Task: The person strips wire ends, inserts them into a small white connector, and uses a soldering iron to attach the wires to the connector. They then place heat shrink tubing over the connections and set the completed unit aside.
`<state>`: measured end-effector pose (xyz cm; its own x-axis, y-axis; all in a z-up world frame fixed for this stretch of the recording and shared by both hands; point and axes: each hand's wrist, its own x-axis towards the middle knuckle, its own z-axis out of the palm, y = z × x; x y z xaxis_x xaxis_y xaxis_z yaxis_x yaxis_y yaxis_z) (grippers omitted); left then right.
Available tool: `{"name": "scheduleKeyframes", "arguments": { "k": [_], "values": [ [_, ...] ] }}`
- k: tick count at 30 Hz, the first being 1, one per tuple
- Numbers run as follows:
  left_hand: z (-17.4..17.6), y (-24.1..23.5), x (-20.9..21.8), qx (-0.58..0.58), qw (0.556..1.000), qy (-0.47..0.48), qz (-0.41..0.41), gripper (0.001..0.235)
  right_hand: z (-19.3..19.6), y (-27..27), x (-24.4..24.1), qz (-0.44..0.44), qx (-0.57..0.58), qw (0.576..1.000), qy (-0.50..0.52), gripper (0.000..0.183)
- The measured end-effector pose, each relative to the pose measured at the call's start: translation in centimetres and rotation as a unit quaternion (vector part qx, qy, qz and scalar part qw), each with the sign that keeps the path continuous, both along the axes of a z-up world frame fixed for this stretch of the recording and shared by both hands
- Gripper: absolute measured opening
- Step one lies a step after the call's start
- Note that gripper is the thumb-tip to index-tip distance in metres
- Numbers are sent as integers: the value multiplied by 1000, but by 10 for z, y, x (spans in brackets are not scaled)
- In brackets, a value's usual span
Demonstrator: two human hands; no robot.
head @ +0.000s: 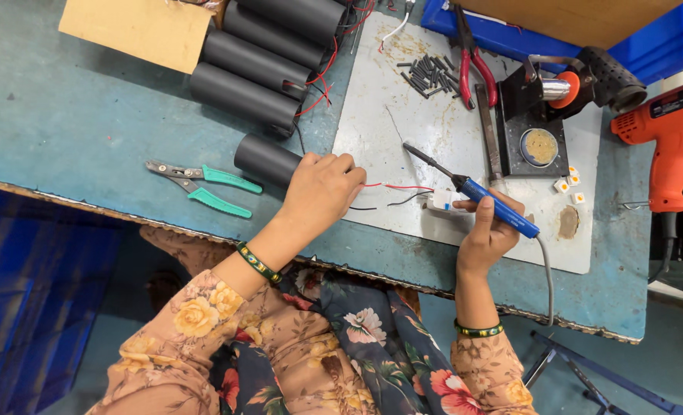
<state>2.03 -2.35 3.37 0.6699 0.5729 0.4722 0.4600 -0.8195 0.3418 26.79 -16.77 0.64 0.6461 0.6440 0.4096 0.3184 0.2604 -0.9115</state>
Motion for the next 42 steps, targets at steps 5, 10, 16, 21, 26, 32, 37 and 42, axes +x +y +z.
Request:
{"name": "scheduleKeyframes", "arguments": {
  "k": [5,10,16,21,26,32,37,42],
  "values": [
    [-2,2,2,5,1000,17,-2,8,-1,0,2,-5,1,1000,-7,31],
    [-5,2,9,-8,1000,10,-18,4,-6,1,10,-15,60,998,24,33],
    [-4,-2,20,13,999,46,-3,14,-14,-5,11,-21,98,994,45,38],
    [-3,4,19,17,996,86,7,14,-14,-7,14,-14,127,989,71,41],
    [-3,9,23,-18,998,55,1,5,-5,0,22,-6,147,987,59,41],
    [-5,11,25,17,998,60,10,3,5,-6,18,3,117,993,-18,42],
    [-4,13,26,26,998,52,3,3,9,-11,9,40,95,992,-74,44],
    [-4,12,25,33,999,42,2,4,10,-12,4,56,87,988,-116,41]
  ]
}}
